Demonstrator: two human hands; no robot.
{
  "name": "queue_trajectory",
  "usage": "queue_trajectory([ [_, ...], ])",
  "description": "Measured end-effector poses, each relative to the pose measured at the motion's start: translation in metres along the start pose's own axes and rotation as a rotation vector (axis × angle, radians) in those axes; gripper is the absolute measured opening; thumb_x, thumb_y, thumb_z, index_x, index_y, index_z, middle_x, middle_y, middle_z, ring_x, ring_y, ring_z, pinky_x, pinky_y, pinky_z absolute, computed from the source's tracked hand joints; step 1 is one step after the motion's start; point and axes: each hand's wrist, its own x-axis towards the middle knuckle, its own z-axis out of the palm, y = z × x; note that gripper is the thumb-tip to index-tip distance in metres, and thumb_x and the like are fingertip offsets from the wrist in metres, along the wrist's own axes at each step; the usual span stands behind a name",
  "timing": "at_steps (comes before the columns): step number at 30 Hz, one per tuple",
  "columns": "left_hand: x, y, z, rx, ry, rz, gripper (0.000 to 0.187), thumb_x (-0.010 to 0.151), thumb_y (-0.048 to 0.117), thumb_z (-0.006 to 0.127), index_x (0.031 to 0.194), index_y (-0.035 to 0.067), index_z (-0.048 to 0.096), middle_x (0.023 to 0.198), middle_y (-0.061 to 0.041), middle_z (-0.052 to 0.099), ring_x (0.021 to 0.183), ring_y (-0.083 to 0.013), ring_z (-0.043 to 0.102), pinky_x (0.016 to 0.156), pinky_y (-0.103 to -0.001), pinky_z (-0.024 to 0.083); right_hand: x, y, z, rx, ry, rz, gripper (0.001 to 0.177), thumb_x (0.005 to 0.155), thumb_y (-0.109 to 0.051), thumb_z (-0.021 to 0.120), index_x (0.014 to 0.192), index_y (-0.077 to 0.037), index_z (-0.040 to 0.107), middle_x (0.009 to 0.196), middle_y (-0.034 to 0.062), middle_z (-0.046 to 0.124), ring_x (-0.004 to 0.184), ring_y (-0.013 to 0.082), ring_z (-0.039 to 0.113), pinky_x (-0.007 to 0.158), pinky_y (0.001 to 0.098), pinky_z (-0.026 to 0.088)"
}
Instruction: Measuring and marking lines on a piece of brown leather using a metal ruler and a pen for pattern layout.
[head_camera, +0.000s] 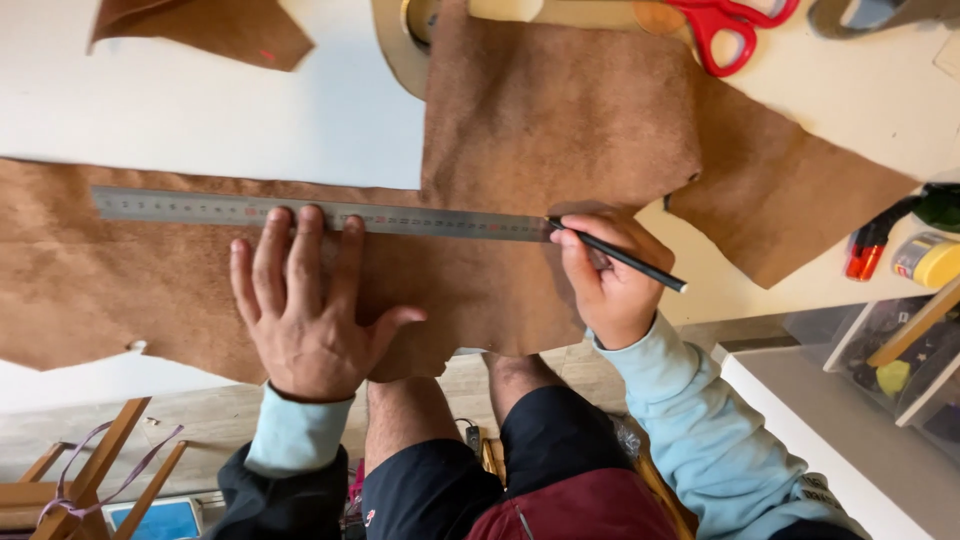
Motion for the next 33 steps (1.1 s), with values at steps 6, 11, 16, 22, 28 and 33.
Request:
queue_trajectory([
  [6,-0.003,-0.003,0.004,-0.064,0.012,-0.021,0.086,0.098,0.080,0.043,0.144,0.011,0.067,0.151,-0.019,0.052,0.139,-0.0450,0.051,0.117,-0.066,0.036,0.014,-0.021,0.038,0.076,-0.053,-0.032,0.011,0.104,-0.003,0.059,0.107,0.004,0.066,0.090,0.0156,0.075,0.079,0.0236,0.071,0.066,0.0302,0.057],
  [11,-0.006,-0.005,0.009,-0.086,0.023,-0.046,0.083,0.099,0.080,0.042,0.147,0.015,0.065,0.153,-0.016,0.049,0.140,-0.0419,0.050,0.118,-0.064,0.038,0.028,-0.040,0.066,0.047,-0.115,-0.074,0.013,0.105,-0.007,0.059,0.106,0.003,0.068,0.092,0.0123,0.076,0.078,0.0235,0.068,0.071,0.0327,0.056],
  [16,-0.010,-0.007,0.013,-0.109,0.021,-0.054,0.081,0.100,0.080,0.044,0.148,0.019,0.064,0.155,-0.013,0.047,0.142,-0.0379,0.047,0.119,-0.061,0.038,0.023,-0.038,0.072,0.134,-0.083,-0.044,0.017,0.105,-0.010,0.057,0.104,0.004,0.067,0.088,0.0145,0.076,0.082,0.0265,0.074,0.077,0.0362,0.060],
  [22,-0.011,-0.007,0.013,-0.134,0.022,-0.059,0.078,0.102,0.079,0.045,0.149,0.019,0.062,0.157,-0.010,0.044,0.146,-0.0341,0.044,0.120,-0.059,0.037,0.016,-0.035,0.075,0.097,0.098,0.147,0.018,0.105,-0.013,0.059,0.105,0.004,0.066,0.082,0.0172,0.073,0.067,0.0187,0.072,0.058,0.0241,0.053],
  [28,-0.010,-0.009,0.016,-0.123,0.038,-0.056,0.071,0.105,0.072,0.041,0.145,0.020,0.066,0.154,-0.010,0.048,0.142,-0.0331,0.049,0.118,-0.057,0.040,0.031,-0.049,0.089,0.028,-0.037,-0.037,0.019,0.104,-0.010,0.056,0.096,0.004,0.067,0.079,0.0119,0.073,0.059,0.0146,0.057,0.051,0.0235,0.041],
  [33,-0.010,-0.009,0.017,-0.125,0.050,-0.055,0.069,0.106,0.071,0.042,0.146,0.019,0.065,0.154,-0.010,0.048,0.142,-0.0344,0.049,0.118,-0.058,0.040,0.029,-0.044,0.090,0.003,0.001,-0.049,0.020,0.104,-0.012,0.057,0.096,0.004,0.066,0.076,0.0120,0.072,0.059,0.0177,0.059,0.052,0.0262,0.043],
])
